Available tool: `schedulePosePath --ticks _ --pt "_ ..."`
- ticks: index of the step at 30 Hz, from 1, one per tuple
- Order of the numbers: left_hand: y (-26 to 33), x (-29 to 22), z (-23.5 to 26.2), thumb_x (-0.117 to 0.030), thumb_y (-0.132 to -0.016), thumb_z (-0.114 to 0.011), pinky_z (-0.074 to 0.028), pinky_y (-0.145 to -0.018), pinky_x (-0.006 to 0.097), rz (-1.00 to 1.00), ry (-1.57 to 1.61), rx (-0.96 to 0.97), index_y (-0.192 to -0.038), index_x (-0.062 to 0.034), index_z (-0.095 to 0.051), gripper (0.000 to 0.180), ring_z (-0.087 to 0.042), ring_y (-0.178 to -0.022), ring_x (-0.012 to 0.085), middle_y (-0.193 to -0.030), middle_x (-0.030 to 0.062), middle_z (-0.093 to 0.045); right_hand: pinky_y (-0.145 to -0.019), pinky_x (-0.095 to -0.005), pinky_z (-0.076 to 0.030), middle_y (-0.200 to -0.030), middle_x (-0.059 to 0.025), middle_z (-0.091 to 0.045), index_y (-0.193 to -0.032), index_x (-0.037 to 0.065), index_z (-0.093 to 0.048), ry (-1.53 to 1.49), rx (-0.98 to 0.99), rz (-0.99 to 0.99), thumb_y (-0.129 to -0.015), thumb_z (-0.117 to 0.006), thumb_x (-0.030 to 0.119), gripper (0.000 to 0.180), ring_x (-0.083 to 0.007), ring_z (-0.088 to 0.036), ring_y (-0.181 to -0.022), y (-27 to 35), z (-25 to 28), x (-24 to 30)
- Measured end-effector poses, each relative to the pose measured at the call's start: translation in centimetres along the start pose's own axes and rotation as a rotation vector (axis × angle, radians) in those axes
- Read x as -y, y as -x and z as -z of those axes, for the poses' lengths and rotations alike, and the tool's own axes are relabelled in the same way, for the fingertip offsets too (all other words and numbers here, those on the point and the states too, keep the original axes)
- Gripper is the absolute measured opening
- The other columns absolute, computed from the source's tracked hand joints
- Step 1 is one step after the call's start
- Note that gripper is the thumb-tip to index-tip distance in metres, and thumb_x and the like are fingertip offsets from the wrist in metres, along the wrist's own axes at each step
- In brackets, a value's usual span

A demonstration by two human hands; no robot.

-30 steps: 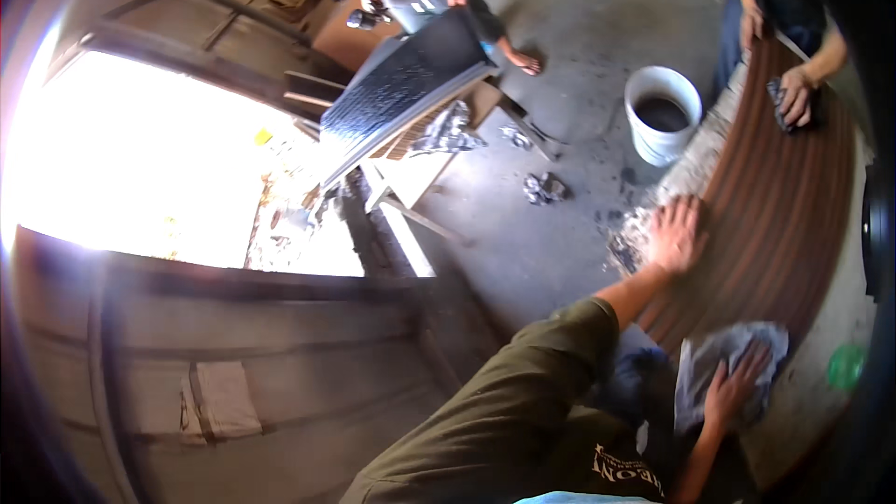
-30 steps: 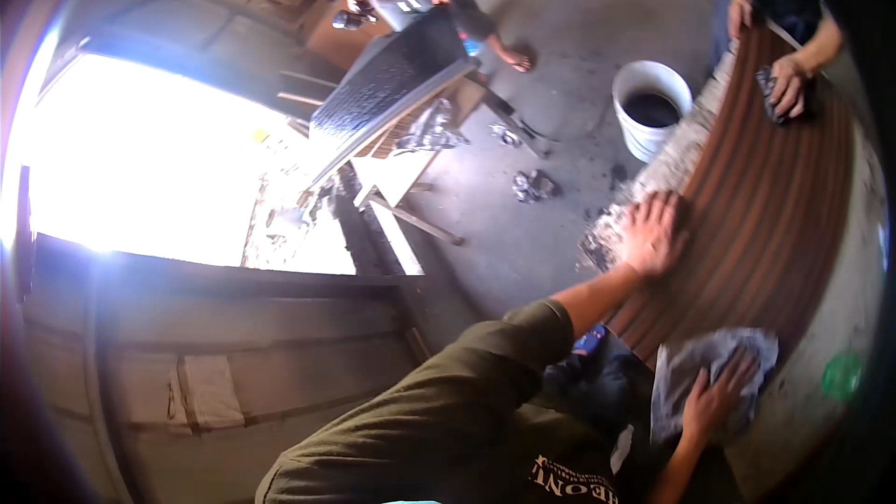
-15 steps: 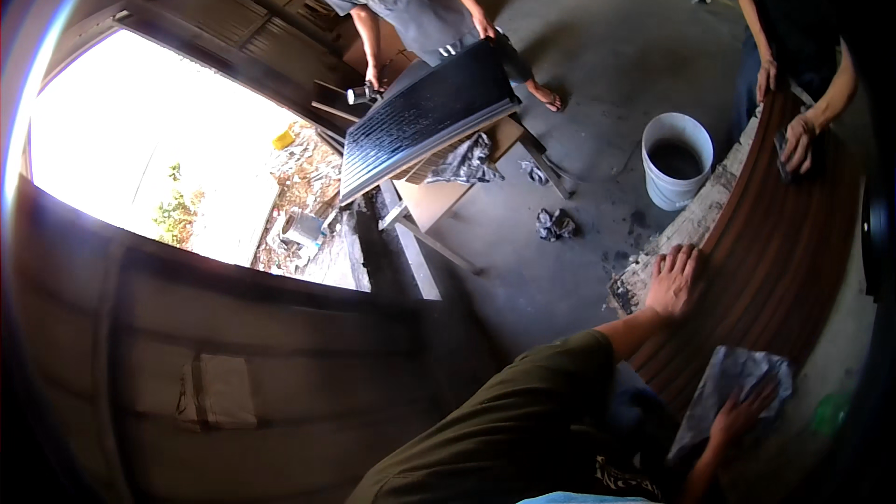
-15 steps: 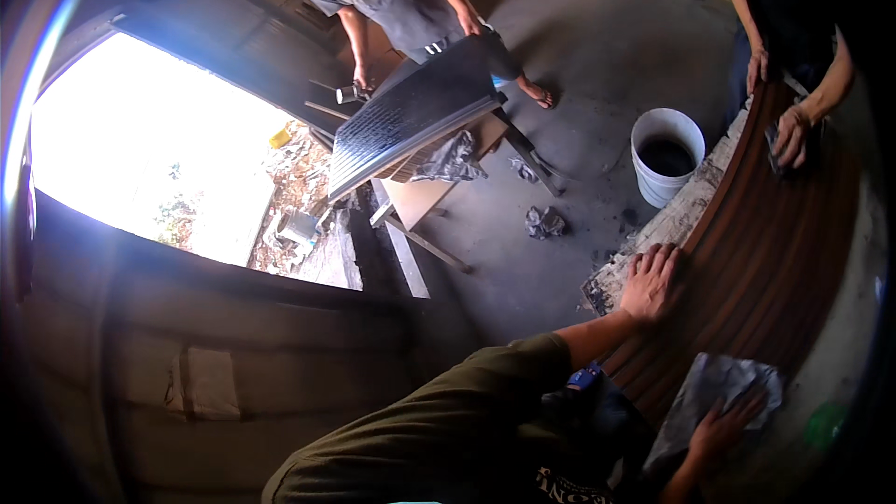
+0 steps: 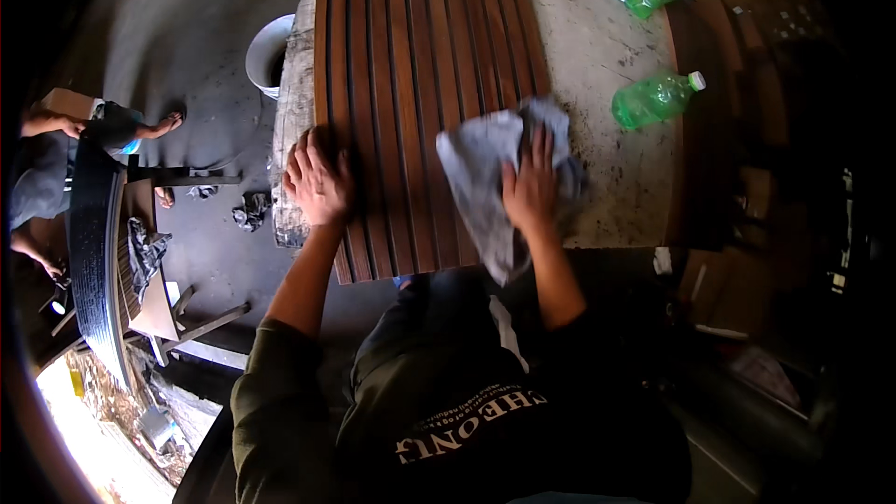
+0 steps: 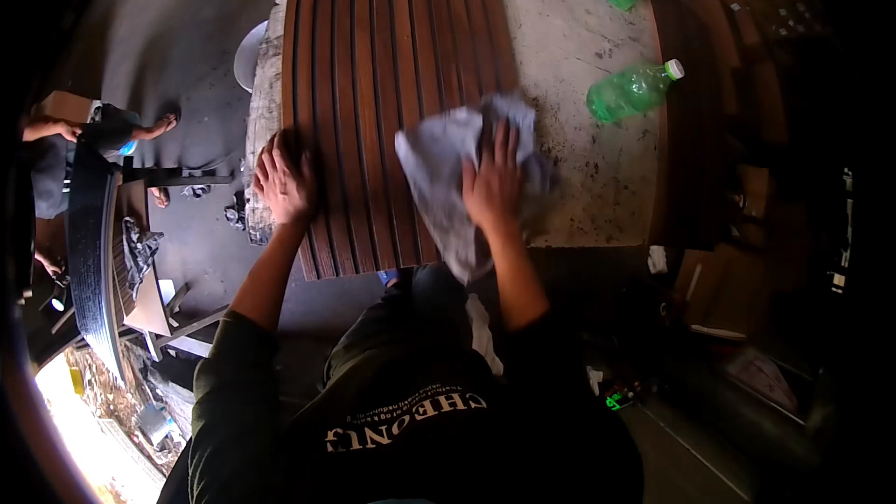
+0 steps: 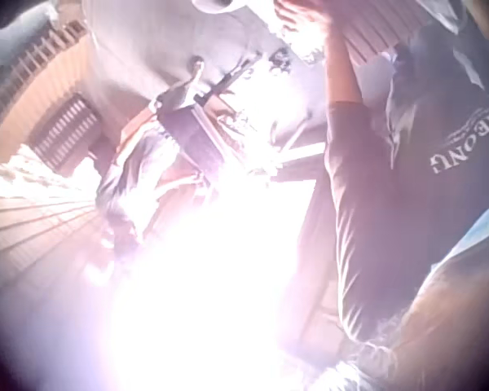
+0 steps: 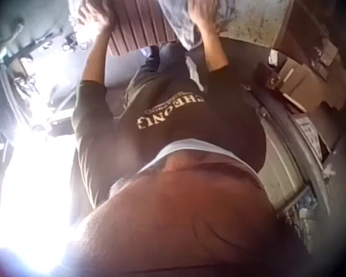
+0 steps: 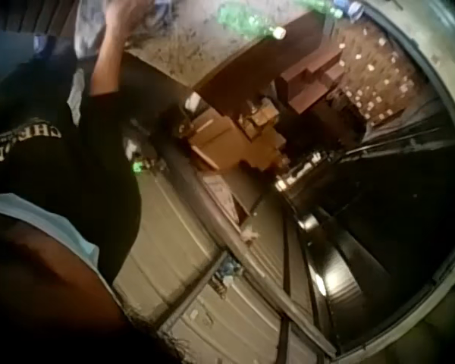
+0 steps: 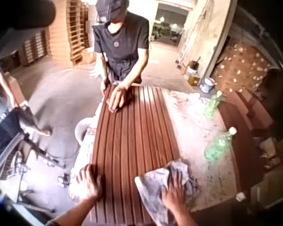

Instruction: The person places a slatted wooden panel onto a workbench, pours liquid from a bottle onto a cloth, and wipes the panel with the cloth. The person then turns and swaps the wooden panels, wiping their surfaces with cloths.

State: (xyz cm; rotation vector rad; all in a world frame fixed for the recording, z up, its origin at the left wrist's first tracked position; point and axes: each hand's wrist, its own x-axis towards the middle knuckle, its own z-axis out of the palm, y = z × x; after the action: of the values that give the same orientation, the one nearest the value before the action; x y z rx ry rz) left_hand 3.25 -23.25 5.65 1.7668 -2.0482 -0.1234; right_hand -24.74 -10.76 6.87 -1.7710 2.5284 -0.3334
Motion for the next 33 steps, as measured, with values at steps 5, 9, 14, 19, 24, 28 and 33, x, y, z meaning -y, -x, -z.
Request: schedulePosePath --ticks 5,9,14,19,24,28,33 --pt "0.2 -1.0 0.0 -0.035 -0.085 -0.053 -0.026 -0.102 0.047 -0.061 -0.065 -0.022 -0.135 -0.0079 -0.039 0.058 -0.038 -0.126 0.028 -0.133 0.0093 -0.045 -0.108 -0.0526 -0.025 -0.149 -0.025 -0.015 -0.14 -0.004 -0.029 -0.074 0.105 -0.147 -0.09 -0.046 0.033 0.065 -0.0462 -0.011 -0.137 8.1 1.1 2.7" --pt "0.0 -1.6 0.2 -0.034 -0.087 -0.05 -0.025 -0.102 0.049 -0.044 -0.08 0.016 -0.135 -0.0066 -0.038 0.056 -0.036 -0.127 0.0285 -0.134 0.0103 -0.043 -0.111 -0.0491 -0.02 -0.152 -0.0191 -0.009 -0.146 0.002 -0.012 0.009 0.191 -0.041 -0.091 -0.041 0.046 0.076 -0.0377 -0.007 -0.14 -1.6 1.5 3.9" --pt "0.0 -1.5 -0.4 -0.035 -0.088 -0.049 -0.024 -0.103 0.05 -0.026 -0.11 0.055 -0.136 -0.0062 -0.036 0.057 -0.035 -0.128 0.0288 -0.135 0.011 -0.042 -0.112 -0.0482 -0.019 -0.153 -0.0151 -0.009 -0.146 0.004 -0.017 0.147 0.0 -0.035 -0.083 -0.029 0.073 0.094 -0.0329 -0.004 -0.142 -7.0 -1.5 5.5" --pt "0.2 0.3 -0.3 -0.035 -0.088 -0.05 -0.023 -0.104 0.05 -0.013 -0.109 0.038 -0.136 -0.0069 -0.037 0.057 -0.034 -0.128 0.0286 -0.136 0.011 -0.042 -0.106 -0.0573 -0.025 -0.151 -0.0222 -0.01 -0.144 0.0 -0.017 -0.05 0.295 0.069 -0.07 -0.062 0.065 0.109 -0.0415 -0.008 -0.139 7.4 1.2 7.7" --pt "0.1 -1.3 0.4 -0.035 -0.088 -0.051 -0.023 -0.104 0.049 -0.012 -0.063 0.033 -0.135 -0.0075 -0.039 0.056 -0.035 -0.127 0.0296 -0.134 0.0116 -0.043 -0.101 -0.0627 -0.026 -0.151 -0.024 -0.01 -0.143 -0.002 -0.02 -0.05 0.218 -0.008 -0.078 -0.057 0.057 0.095 -0.0421 -0.008 -0.139 5.1 1.5 7.9" --pt "-0.2 -1.8 0.0 -0.035 -0.09 -0.049 -0.024 -0.103 0.049 -0.04 -0.05 0.01 -0.135 -0.0071 -0.039 0.054 -0.036 -0.126 0.0316 -0.132 0.0132 -0.044 -0.103 -0.0577 -0.028 -0.149 -0.0241 -0.018 -0.12 -0.007 -0.052 0.078 -0.038 0.013 -0.087 -0.046 0.05 0.067 -0.0393 -0.012 -0.139 -3.6 -1.4 8.6" --pt "0.3 -0.2 -0.3 -0.037 -0.087 -0.05 -0.026 -0.103 0.048 0.0 -0.14 0.061 -0.134 -0.0062 -0.04 0.057 -0.034 -0.129 0.0277 -0.136 0.0112 -0.042 -0.106 -0.0528 -0.028 -0.15 -0.0223 -0.017 -0.128 -0.01 -0.046 0.055 0.2 0.033 -0.086 -0.047 0.044 0.069 -0.0368 -0.015 -0.139 3.8 -0.7 9.8"
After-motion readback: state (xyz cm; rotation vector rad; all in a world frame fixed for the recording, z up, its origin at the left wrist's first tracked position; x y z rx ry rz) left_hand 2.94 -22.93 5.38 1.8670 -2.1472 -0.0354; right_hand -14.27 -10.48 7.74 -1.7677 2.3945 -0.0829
